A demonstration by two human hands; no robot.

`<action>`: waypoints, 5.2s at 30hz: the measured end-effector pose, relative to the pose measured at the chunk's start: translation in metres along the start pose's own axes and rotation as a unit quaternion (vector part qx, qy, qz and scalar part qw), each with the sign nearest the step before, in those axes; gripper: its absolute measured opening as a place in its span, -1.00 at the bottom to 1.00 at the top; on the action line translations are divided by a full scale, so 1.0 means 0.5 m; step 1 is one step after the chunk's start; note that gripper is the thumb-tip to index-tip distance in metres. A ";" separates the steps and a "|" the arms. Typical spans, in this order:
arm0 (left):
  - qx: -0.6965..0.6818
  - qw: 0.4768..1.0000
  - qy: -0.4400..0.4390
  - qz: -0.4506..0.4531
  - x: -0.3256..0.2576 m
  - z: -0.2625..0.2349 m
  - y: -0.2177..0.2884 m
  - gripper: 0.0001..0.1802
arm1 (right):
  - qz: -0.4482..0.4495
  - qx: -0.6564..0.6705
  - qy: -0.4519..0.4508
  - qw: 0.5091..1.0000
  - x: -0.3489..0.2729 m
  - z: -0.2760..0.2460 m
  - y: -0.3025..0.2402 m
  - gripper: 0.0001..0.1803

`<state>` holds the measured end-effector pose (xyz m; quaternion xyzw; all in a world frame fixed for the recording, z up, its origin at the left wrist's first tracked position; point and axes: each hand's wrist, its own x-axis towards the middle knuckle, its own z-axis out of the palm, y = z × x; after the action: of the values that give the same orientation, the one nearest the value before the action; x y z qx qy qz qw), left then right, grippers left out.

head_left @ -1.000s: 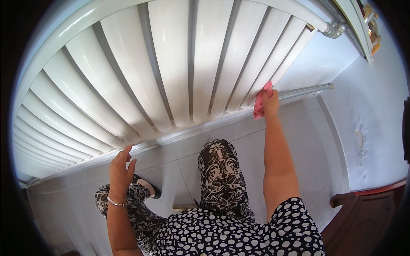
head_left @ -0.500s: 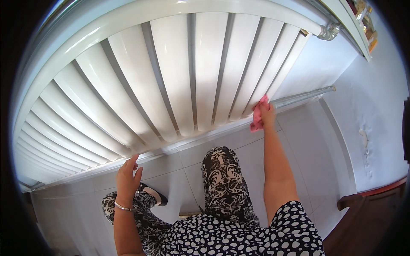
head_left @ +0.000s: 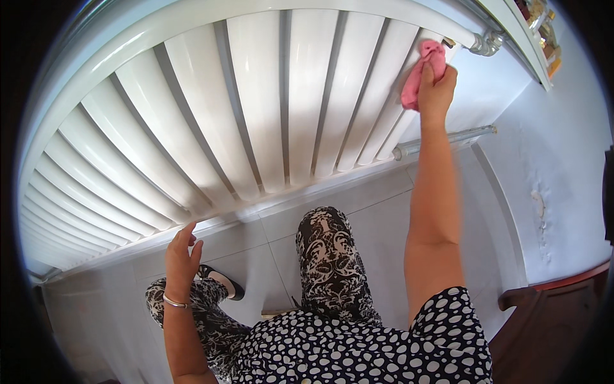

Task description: The person wipes the surface of a white radiator with a pink cloth, moving methodically from one side to the other and covering the top and front sections. The person uses a pink cloth to clean the radiator.

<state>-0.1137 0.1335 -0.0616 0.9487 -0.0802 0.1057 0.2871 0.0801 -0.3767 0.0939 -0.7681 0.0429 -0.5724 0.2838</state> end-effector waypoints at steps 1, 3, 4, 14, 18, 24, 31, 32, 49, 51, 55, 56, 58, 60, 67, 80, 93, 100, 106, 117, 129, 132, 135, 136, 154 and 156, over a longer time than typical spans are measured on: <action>0.002 1.000 -0.001 -0.004 0.000 -0.002 0.002 -0.54 | -0.012 -0.029 0.016 0.999 -0.021 0.010 0.009 -0.65; 0.009 1.000 -0.002 -0.015 -0.003 -0.008 0.007 -0.54 | 0.020 -0.024 -0.006 0.999 -0.078 0.026 0.036 -0.64; 0.010 1.000 -0.005 -0.014 -0.001 -0.007 0.006 -0.53 | 0.037 -0.026 -0.016 0.999 -0.108 0.025 0.047 -0.63; 0.010 1.000 -0.024 -0.005 0.016 0.003 0.021 -0.53 | 0.211 -0.043 -0.139 0.967 -0.360 0.043 0.119 -0.66; 0.020 0.999 -0.030 -0.004 0.013 0.002 0.020 -0.52 | 0.315 -0.039 -0.177 0.932 -0.413 0.044 0.097 -0.63; 0.020 0.999 -0.040 -0.009 0.019 0.002 0.015 -0.53 | 0.324 -0.085 -0.203 0.920 -0.537 0.074 0.226 -0.59; -0.001 1.000 -0.025 0.000 0.010 0.007 -0.004 -0.54 | 0.274 -0.085 -0.287 0.914 -0.509 0.057 0.218 -0.55; -0.001 1.000 -0.023 0.006 0.011 0.006 -0.005 -0.54 | 0.244 -0.100 -0.286 0.921 -0.494 0.052 0.214 -0.54; -0.007 1.000 -0.001 -0.010 -0.008 -0.009 -0.006 -0.53 | -0.044 -0.071 -0.123 0.989 0.044 -0.018 -0.103 -0.66; -0.004 1.000 0.000 -0.006 -0.007 -0.011 -0.003 -0.52 | -0.026 -0.086 -0.135 0.987 0.000 -0.018 -0.089 -0.69; 0.011 1.000 -0.009 0.002 -0.012 -0.015 -0.005 -0.52 | 0.006 -0.107 -0.189 0.976 -0.122 -0.006 -0.027 -0.73; 0.016 1.000 -0.010 0.001 -0.014 -0.017 -0.004 -0.52 | 0.025 -0.112 -0.217 0.969 -0.154 -0.001 -0.010 -0.73; 0.011 1.000 -0.015 0.006 -0.006 -0.009 -0.003 -0.52 | 0.044 -0.117 -0.252 0.959 -0.214 -0.004 0.029 -0.73; 0.013 1.000 -0.017 0.003 -0.004 -0.009 0.000 -0.53 | 0.092 -0.140 -0.290 0.942 -0.265 -0.001 0.045 -0.71; 0.027 0.999 -0.029 -0.013 0.005 -0.001 -0.004 -0.54 | 0.215 -0.130 -0.363 0.897 -0.374 0.014 0.094 -0.63; 0.020 0.999 -0.027 -0.004 0.002 0.002 -0.013 -0.55 | 0.243 -0.033 -0.320 0.915 -0.492 0.019 0.137 -0.64; 0.001 1.000 -0.011 -0.014 -0.011 -0.005 -0.019 -0.55 | -0.049 0.045 -0.051 0.996 0.014 -0.004 -0.145 -0.69; 0.008 1.000 -0.009 -0.002 -0.011 -0.013 -0.009 -0.54 | 0.010 0.082 -0.029 0.996 -0.057 0.026 -0.068 -0.68; 0.018 1.000 -0.020 0.001 -0.003 -0.018 0.010 -0.53 | 0.151 0.021 -0.142 0.978 -0.278 0.026 0.044 -0.67; 0.023 0.999 -0.040 -0.013 0.010 -0.004 0.006 -0.56 | 0.328 -0.010 -0.232 0.916 -0.539 0.056 0.178 -0.61; 0.018 0.999 -0.036 -0.016 -0.001 0.001 -0.014 -0.56 | 0.225 0.024 -0.168 0.959 -0.429 0.029 0.084 -0.66; 0.011 0.999 -0.033 -0.017 -0.005 -0.005 -0.013 -0.56 | 0.134 0.062 -0.148 0.978 -0.296 0.014 0.018 -0.64; 0.014 0.999 -0.026 -0.014 -0.009 -0.007 -0.010 -0.56 | 0.087 0.066 -0.107 0.988 -0.145 0.003 -0.043 -0.63; 0.010 1.000 -0.022 -0.010 -0.010 -0.007 -0.010 -0.56 | 0.075 0.073 -0.099 0.990 -0.097 0.002 -0.059 -0.63; 0.020 1.000 -0.016 -0.010 -0.018 -0.018 -0.003 -0.55 | -0.106 -0.123 -0.170 0.972 -0.259 0.013 -0.077 -0.71; 0.028 0.999 -0.023 -0.014 -0.015 -0.016 -0.002 -0.55 | -0.063 -0.114 -0.201 0.971 -0.312 0.012 -0.055 -0.73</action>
<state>-0.1219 0.1397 -0.0574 0.9594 -0.0705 0.0824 0.2603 0.0253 -0.2901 -0.0273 -0.8958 0.0015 -0.4146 0.1599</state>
